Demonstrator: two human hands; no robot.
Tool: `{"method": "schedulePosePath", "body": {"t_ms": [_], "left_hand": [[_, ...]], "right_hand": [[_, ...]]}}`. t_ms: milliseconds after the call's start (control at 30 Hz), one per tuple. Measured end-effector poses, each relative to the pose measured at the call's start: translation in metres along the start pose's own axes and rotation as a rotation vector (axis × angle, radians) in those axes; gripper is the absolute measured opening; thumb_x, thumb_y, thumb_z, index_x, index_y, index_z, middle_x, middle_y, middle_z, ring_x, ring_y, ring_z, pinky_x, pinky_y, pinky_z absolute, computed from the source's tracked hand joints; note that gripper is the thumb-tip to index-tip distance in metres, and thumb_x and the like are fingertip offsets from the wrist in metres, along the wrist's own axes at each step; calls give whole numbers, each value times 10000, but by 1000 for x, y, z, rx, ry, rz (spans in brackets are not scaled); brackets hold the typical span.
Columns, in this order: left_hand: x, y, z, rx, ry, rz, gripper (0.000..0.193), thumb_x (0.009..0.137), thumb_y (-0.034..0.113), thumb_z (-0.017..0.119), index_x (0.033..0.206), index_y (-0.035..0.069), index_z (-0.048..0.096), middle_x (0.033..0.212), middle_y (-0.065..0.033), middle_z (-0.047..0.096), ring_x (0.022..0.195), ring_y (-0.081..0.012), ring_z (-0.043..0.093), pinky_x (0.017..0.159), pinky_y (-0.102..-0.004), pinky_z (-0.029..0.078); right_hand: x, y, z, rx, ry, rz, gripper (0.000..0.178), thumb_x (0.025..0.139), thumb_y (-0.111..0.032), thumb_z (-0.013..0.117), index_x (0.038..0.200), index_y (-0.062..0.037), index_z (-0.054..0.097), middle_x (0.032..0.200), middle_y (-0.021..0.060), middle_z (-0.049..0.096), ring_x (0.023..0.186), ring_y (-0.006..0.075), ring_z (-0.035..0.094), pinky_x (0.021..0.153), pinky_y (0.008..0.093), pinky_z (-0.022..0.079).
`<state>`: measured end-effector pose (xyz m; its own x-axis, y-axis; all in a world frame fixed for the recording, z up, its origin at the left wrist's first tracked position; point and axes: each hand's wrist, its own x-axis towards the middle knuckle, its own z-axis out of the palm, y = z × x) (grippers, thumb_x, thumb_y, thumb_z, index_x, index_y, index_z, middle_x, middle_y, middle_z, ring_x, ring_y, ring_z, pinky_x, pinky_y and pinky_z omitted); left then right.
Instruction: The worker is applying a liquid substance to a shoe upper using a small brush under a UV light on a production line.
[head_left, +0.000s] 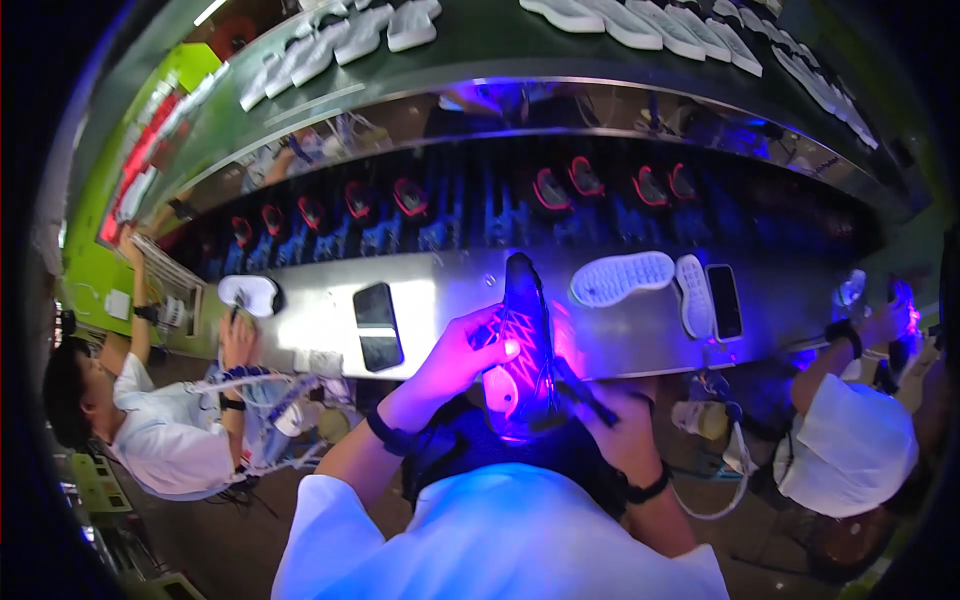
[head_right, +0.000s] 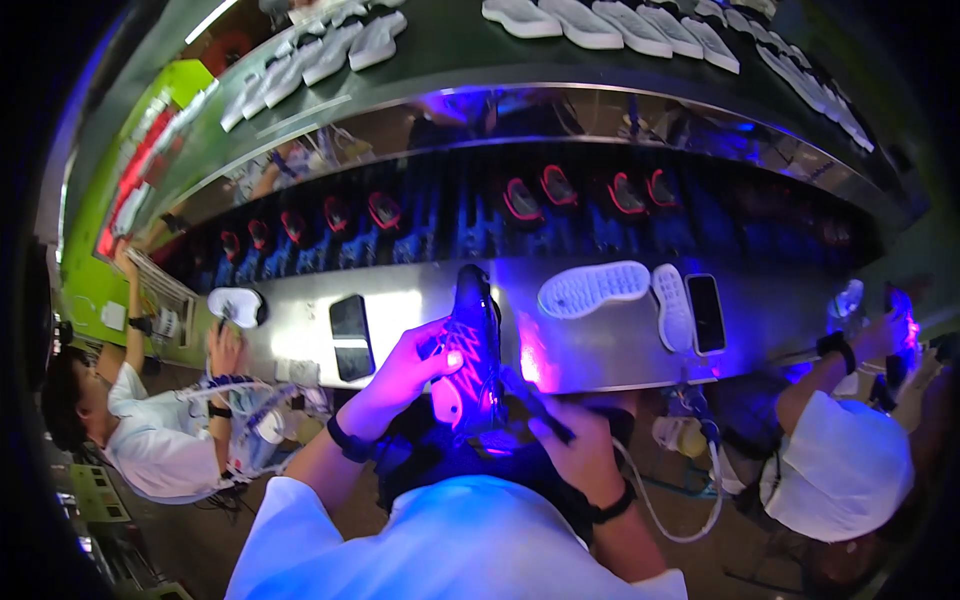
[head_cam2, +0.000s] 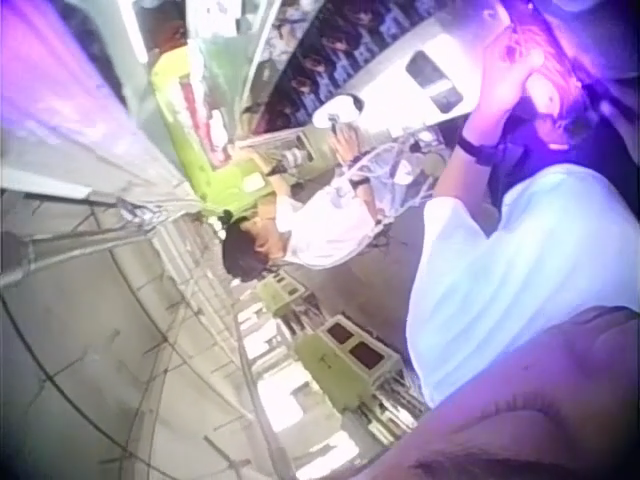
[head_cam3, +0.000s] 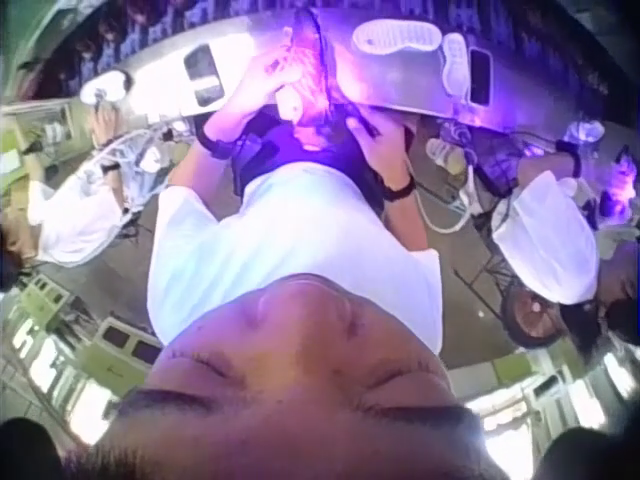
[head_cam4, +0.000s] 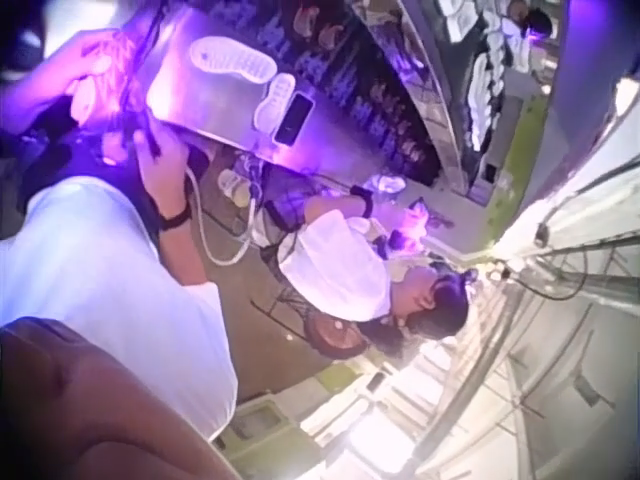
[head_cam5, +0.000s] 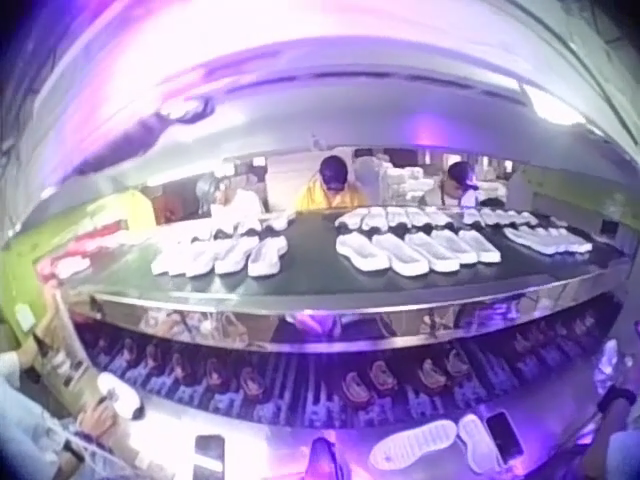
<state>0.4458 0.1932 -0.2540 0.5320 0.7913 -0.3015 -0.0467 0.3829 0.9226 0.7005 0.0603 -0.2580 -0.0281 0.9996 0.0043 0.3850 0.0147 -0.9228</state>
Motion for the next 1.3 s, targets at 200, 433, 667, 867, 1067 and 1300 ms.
{"method": "schedulePosePath", "body": {"t_ms": [200,433,667,867,1067,1300], "left_hand": [[118,14,-79,650,262,1,601,930,431,753,1274,-57,680,1074,-113,760,988,-196,717,917,-342,556],[269,47,-148,1626,435,-267,591,910,590,589,1210,101,727,1184,-185,742,1087,-374,723,947,-468,579],[307,-7,-210,1664,548,-47,619,947,534,548,1437,156,547,1394,-139,647,1234,-346,658,1029,-466,530],[341,27,-103,1487,309,376,413,964,358,574,1255,89,688,1263,-170,708,1215,-377,656,992,-515,532],[360,-10,-34,1371,476,-265,604,919,549,565,1317,111,689,1328,-195,689,1231,-368,665,1015,-475,542],[339,5,-78,1464,479,-41,618,908,580,581,1276,97,697,1203,-214,730,1122,-400,702,943,-496,572]], "right_hand": [[-23,54,-20,171,20,163,463,888,47,668,1349,21,632,1031,84,727,986,189,684,930,318,525],[-20,57,-52,210,223,391,433,937,-47,700,1357,9,612,965,95,722,830,147,670,783,295,539],[-27,74,-55,156,293,503,434,962,-50,665,1388,-18,588,822,48,683,633,111,610,577,294,492],[-14,87,-54,128,338,443,393,943,-79,699,1320,-2,619,854,107,726,734,191,699,691,349,554],[1,89,-45,-2,312,312,398,934,-31,685,1323,4,615,855,89,687,716,150,642,667,312,511],[-11,89,-53,157,334,389,390,914,-82,722,1283,11,637,1005,204,722,930,312,714,866,398,548]]}}
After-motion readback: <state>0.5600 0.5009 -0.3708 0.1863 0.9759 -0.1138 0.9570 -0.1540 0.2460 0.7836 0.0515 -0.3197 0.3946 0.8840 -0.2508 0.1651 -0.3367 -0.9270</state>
